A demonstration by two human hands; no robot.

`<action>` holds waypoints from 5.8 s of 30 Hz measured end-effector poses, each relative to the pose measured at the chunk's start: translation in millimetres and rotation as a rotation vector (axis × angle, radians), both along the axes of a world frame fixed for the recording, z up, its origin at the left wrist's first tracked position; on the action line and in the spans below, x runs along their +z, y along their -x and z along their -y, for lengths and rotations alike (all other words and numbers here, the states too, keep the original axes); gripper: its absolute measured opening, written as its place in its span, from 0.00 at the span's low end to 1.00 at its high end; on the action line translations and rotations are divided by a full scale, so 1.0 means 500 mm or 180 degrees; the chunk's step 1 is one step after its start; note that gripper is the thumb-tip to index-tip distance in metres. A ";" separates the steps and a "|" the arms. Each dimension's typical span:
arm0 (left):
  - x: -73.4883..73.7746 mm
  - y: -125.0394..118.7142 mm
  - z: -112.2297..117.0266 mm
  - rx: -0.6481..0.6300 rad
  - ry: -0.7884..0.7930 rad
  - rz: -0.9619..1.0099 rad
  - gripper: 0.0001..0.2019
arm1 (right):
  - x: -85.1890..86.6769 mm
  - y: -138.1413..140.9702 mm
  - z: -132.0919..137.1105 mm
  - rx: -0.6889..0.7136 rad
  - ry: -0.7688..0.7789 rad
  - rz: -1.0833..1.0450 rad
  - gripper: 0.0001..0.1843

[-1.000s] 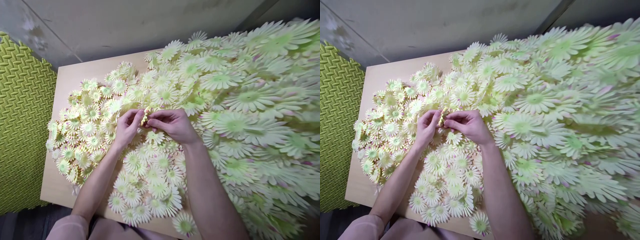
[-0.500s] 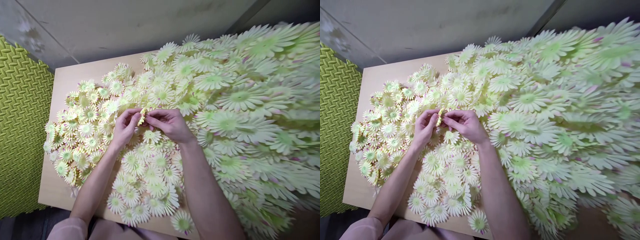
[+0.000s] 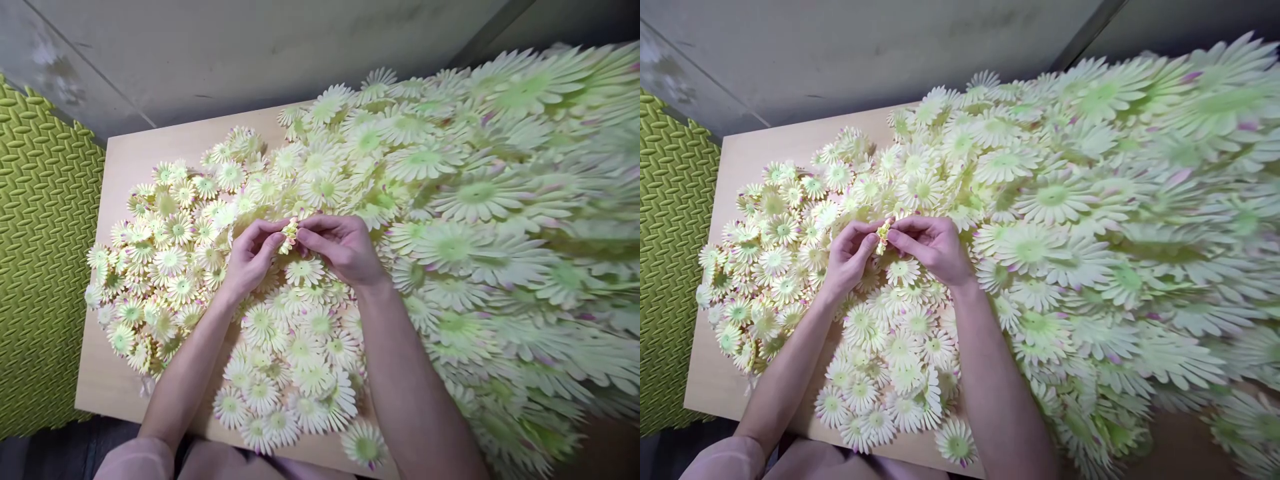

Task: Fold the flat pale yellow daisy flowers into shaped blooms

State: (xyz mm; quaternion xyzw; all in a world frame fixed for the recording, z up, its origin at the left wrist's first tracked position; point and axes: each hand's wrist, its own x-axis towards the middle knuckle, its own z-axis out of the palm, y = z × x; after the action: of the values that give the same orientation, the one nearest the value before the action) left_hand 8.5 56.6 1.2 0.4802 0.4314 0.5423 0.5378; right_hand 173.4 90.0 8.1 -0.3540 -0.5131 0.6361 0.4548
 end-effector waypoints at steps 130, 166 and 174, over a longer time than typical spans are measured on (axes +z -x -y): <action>0.003 -0.004 0.001 0.1099 -0.1247 -0.1364 0.06 | 0.000 0.005 -0.001 0.0113 -0.0071 0.0127 0.05; -0.016 -0.007 0.002 0.1431 -0.1410 -0.1553 0.06 | 0.000 0.013 0.002 -0.0031 -0.0453 0.0457 0.09; -0.013 -0.005 0.004 0.1324 -0.1564 -0.1408 0.05 | 0.014 0.016 0.005 -0.0113 -0.0500 0.0529 0.10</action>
State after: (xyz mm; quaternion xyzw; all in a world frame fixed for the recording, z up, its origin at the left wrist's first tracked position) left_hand 10.8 54.4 -5.5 0.6023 0.4823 0.6102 0.1794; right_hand 165.6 87.3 15.0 -0.3778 -0.5910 0.5542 0.4481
